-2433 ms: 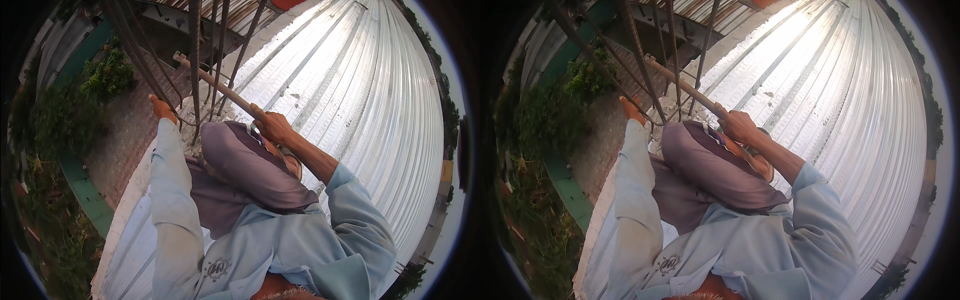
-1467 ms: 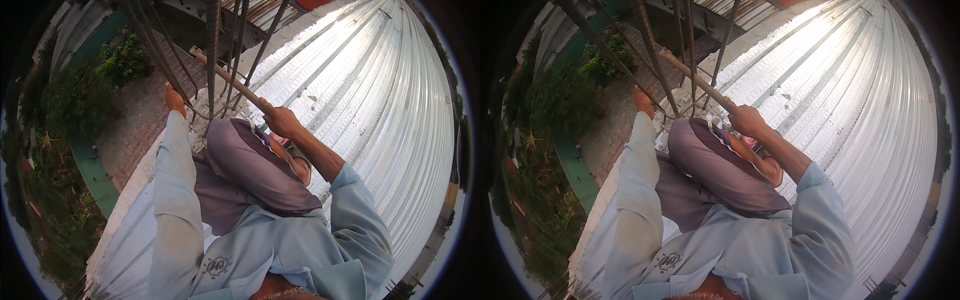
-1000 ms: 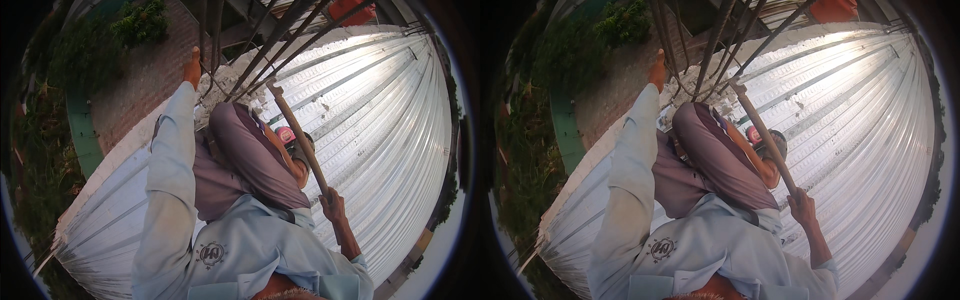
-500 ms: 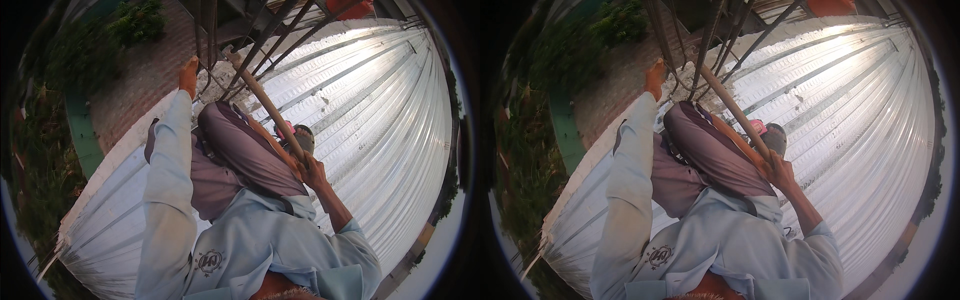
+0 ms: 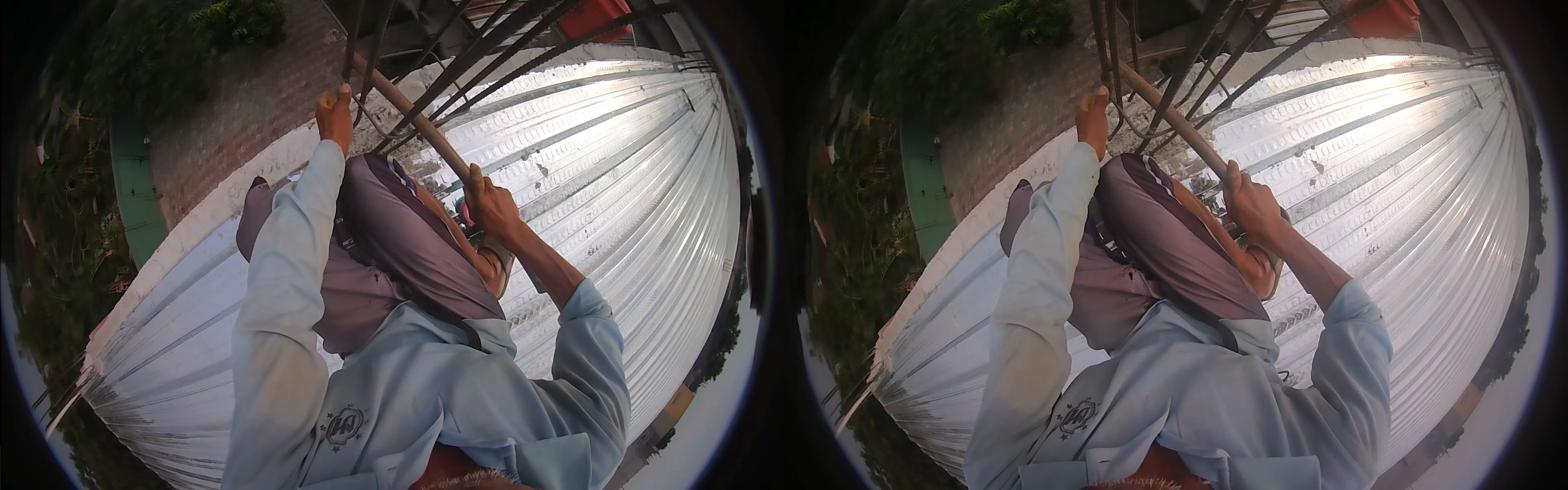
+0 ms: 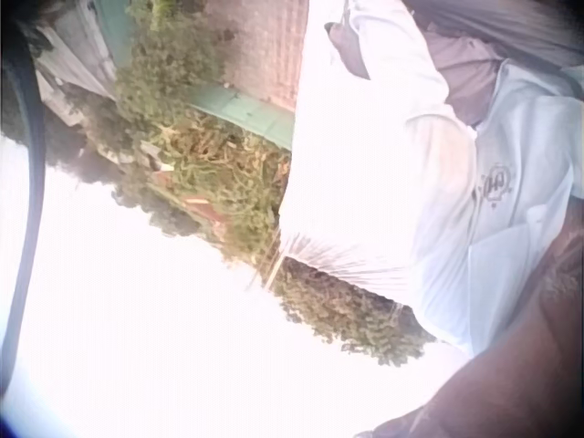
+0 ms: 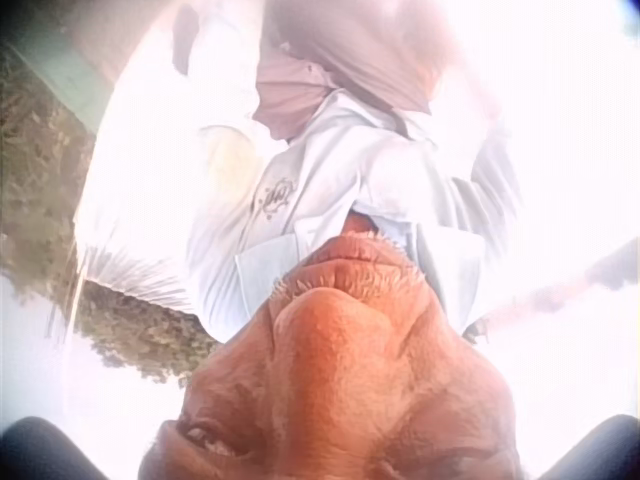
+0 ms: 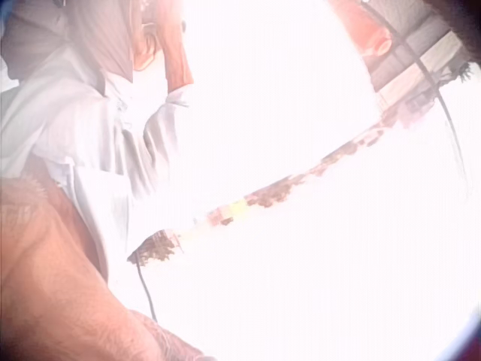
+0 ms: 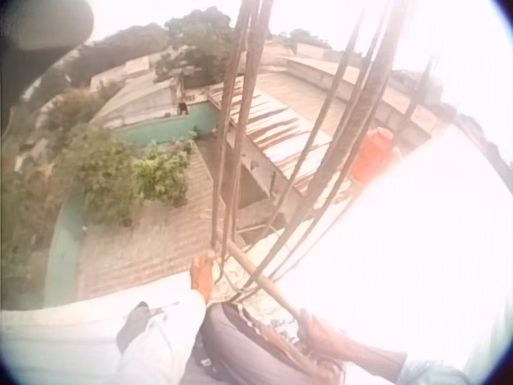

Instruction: The person sits on a corrugated metal roof and assembles a rebar cage by hand, bending and tying vertical and horizontal steel bars together. They use a hammer to adjust the bars and secure the structure.

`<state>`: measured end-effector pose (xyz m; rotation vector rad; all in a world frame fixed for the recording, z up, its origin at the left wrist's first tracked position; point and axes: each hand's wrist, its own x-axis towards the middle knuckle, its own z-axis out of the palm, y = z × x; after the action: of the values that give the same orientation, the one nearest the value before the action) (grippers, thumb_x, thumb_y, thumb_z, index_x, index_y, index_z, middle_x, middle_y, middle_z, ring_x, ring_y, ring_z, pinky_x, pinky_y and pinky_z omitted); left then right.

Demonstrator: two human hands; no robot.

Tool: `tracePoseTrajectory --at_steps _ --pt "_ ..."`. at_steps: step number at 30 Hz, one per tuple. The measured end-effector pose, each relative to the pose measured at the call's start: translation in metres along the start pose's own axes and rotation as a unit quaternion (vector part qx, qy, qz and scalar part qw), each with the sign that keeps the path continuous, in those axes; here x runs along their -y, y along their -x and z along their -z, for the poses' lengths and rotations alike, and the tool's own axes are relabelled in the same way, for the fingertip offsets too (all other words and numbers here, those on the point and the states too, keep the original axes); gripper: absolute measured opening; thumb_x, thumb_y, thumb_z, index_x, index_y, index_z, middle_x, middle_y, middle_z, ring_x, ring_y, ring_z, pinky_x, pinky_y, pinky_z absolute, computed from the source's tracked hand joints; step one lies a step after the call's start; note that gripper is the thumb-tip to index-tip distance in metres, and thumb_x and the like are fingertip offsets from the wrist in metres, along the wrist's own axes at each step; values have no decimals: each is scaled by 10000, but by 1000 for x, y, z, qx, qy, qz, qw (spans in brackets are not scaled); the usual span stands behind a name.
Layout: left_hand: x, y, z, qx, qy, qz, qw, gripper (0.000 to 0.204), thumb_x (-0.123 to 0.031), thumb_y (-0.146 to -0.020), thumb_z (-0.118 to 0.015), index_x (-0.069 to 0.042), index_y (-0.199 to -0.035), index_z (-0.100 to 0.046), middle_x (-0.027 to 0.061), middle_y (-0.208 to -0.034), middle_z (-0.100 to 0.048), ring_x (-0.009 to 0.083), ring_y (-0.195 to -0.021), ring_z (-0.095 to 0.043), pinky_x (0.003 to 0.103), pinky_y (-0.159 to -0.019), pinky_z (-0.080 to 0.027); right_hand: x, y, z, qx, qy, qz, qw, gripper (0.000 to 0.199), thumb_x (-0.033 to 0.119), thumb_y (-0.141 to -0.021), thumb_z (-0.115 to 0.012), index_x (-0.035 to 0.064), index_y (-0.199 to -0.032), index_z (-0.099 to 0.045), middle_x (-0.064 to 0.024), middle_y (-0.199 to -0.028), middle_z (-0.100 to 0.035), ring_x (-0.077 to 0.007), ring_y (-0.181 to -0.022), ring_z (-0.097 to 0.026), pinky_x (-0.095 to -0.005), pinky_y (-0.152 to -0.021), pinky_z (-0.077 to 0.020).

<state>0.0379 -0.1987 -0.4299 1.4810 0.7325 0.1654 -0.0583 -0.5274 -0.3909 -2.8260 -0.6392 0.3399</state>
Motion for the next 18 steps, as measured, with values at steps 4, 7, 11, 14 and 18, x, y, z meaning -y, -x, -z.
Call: tracePoseTrajectory --at_steps 4,7,11,14,18 --pt "17 -27 14 31 5 4 1000 852 -527 -899 -669 82 -1440 -421 248 -1383 -535 333 -1289 -513 376 -1074 -380 1 -15 40 -5 8 50 999 602 214 -939 -625 12 -1438 -355 -269 -894 -658 -442 -661 -654 -503 -550 -535" --pt "4 -19 12 49 -1 31 998 851 -533 -898 -668 80 -1437 -427 246 -1376 -541 327 -1291 -512 379 -1069 -386 8 -5 46 -51 -44 54 996 607 236 -931 -635 44 -1440 -365 -267 -871 -654 -450 -647 -650 -520 -540 -524" --pt "1 5 12 58 -9 43 997 850 -531 -898 -671 71 -1443 -421 244 -1393 -526 323 -1294 -510 370 -1084 -372 33 -3 53 -105 -63 31 992 601 224 -938 -618 20 -1441 -360 -277 -887 -645 -452 -628 -647 -522 -519 -520" --pt "17 5 11 43 -27 40 998 839 -517 -898 -681 56 -1451 -416 244 -1423 -503 317 -1306 -501 363 -1104 -353 29 -2 15 -52 -22 15 998 592 192 -948 -569 -8 -1457 -342 -290 -907 -634 -444 -640 -653 -515 -537 -532" --pt "2 2 6 18 -75 65 995 814 -484 -892 -704 18 -1466 -419 218 -1464 -476 304 -1333 -479 367 -1122 -332 29 -20 -2 43 13 3 999 639 188 -943 -538 4 -1505 -294 -288 -911 -639 -432 -712 -666 -507 -609 -540"
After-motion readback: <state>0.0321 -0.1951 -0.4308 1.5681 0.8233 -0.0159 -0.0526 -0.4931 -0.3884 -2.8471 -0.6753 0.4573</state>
